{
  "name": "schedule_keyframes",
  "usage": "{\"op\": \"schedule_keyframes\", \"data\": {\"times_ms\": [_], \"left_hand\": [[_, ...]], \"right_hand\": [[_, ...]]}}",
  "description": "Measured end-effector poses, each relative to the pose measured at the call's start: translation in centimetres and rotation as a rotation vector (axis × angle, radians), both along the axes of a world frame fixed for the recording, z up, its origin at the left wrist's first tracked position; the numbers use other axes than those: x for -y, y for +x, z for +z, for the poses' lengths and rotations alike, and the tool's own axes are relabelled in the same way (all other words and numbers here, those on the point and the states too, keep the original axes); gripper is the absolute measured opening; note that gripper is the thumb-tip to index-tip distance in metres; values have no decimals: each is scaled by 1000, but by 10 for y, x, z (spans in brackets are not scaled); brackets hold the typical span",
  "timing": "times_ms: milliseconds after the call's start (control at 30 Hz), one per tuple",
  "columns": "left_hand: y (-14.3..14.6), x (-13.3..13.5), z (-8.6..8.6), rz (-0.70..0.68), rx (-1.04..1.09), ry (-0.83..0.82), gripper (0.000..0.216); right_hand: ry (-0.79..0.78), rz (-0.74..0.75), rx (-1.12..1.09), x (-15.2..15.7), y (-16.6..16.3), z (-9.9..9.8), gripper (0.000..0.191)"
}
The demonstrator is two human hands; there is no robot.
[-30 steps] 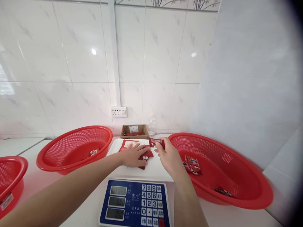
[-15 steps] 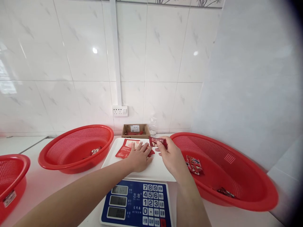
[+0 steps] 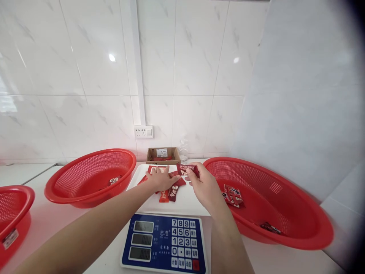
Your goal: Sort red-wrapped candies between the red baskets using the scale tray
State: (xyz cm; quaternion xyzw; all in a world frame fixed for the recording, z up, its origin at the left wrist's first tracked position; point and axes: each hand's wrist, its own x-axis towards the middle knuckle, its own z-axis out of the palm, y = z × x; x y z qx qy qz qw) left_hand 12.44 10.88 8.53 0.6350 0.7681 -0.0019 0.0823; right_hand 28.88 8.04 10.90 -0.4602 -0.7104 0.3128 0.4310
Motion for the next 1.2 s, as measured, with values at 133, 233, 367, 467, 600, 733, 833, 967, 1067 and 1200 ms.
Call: {"op": "schedule_keyframes", "data": {"times_ms": [133,233,367,467,600,733,833,967,1067,1200], "left_hand": [[-4,-5,-3,-132,-6,20,93],[-9,-3,-5,-253,-3,52,86],[-15,2,-3,-344,-2,64,86],[-18,7,-1,-400,6,53,84],[-21,11,0,-458,23,41,84],[-23,14,1,-458,41,35,82],[-24,17,5,-406,59,27,83],[-27,26,14,-379,67,-15,87],[-30,35,17,-415,59,-72,95],[-27,44,10,-412,35,-67,93]], "right_hand": [[7,0,-13,-1,-1,-1,21],[-1,-2,-16,0,0,-1,21],[8,5,-20,2,0,2,20],[16,8,-9,3,0,2,20],[20,11,-15,4,0,3,21],[32,-38,78,4,1,4,21],[42,-77,145,0,-3,0,21],[46,-24,136,-9,-15,-12,22],[48,30,135,-14,-25,-23,22],[40,69,176,-20,-32,-35,22]]}}
